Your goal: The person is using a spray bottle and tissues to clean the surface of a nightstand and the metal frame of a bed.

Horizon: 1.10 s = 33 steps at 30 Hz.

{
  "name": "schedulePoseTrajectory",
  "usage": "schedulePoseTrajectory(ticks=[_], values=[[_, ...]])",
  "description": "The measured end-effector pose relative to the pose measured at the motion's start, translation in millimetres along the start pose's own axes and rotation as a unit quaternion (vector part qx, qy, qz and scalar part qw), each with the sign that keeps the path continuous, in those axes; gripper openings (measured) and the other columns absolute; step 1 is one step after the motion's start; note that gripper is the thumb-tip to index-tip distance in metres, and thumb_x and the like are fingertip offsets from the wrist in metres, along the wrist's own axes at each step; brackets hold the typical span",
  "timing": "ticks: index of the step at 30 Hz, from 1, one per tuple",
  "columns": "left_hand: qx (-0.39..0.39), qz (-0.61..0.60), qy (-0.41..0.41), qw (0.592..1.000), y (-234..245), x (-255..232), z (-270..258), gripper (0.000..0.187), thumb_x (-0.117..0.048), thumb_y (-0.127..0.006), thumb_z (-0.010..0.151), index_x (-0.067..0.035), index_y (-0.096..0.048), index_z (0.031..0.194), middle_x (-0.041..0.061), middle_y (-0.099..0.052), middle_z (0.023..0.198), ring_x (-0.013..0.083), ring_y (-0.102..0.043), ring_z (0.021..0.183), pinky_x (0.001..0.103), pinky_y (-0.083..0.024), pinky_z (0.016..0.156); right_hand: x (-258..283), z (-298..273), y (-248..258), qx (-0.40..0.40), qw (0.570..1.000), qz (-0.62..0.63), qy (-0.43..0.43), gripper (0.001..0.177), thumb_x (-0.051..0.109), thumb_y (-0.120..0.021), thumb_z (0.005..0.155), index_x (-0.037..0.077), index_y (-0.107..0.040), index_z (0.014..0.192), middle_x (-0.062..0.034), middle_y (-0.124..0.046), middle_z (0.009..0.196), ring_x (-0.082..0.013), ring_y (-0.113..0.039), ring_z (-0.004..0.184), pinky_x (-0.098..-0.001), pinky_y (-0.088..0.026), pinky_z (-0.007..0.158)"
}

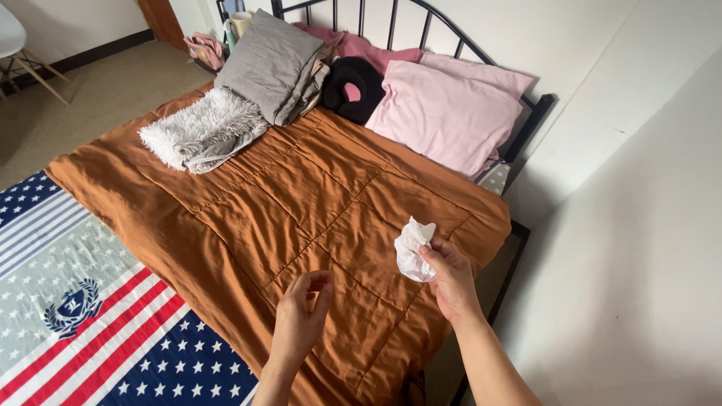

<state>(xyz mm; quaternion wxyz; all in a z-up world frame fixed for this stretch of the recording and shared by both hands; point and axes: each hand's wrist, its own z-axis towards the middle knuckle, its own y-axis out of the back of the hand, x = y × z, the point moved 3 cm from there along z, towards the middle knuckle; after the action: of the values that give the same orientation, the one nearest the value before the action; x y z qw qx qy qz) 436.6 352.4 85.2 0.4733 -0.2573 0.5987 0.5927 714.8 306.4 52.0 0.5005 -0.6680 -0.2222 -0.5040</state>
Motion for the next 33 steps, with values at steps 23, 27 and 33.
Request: schedulePoseTrajectory(ticks=[23, 27, 33], values=[[-0.074, 0.006, 0.056, 0.996, -112, -34, 100, 0.029, -0.021, -0.065, 0.095, -0.008, -0.069, 0.12, 0.008, -0.073, 0.114, 0.0186, -0.074, 0.102, 0.035, -0.063, 0.086, 42, 177, 54, 0.097, 0.994, -0.022, -0.044, 0.026, 0.012, -0.07, 0.094, 0.001, -0.072, 0.118, -0.0059, -0.075, 0.111, -0.0133, -0.07, 0.1, -0.0297, -0.054, 0.089], [-0.084, 0.002, 0.034, 0.996, -131, -32, 123, 0.025, -0.019, -0.063, 0.097, -0.005, -0.068, 0.117, 0.01, -0.073, 0.112, 0.0193, -0.074, 0.103, 0.034, -0.062, 0.088, 49, 200, 63, 0.081, 0.994, -0.048, -0.053, 0.028, 0.013, -0.07, 0.094, 0.003, -0.073, 0.12, -0.005, -0.075, 0.11, -0.0134, -0.07, 0.1, -0.0311, -0.055, 0.089], [-0.071, -0.002, 0.084, 0.994, -135, -55, 139, 0.025, -0.021, -0.062, 0.097, -0.007, -0.069, 0.117, 0.007, -0.074, 0.114, 0.0169, -0.075, 0.103, 0.034, -0.066, 0.079, 47, 225, 69, 0.082, 0.993, -0.049, -0.066, 0.026, 0.013, -0.07, 0.093, 0.005, -0.073, 0.118, -0.0056, -0.075, 0.11, -0.0146, -0.07, 0.1, -0.033, -0.056, 0.087]])
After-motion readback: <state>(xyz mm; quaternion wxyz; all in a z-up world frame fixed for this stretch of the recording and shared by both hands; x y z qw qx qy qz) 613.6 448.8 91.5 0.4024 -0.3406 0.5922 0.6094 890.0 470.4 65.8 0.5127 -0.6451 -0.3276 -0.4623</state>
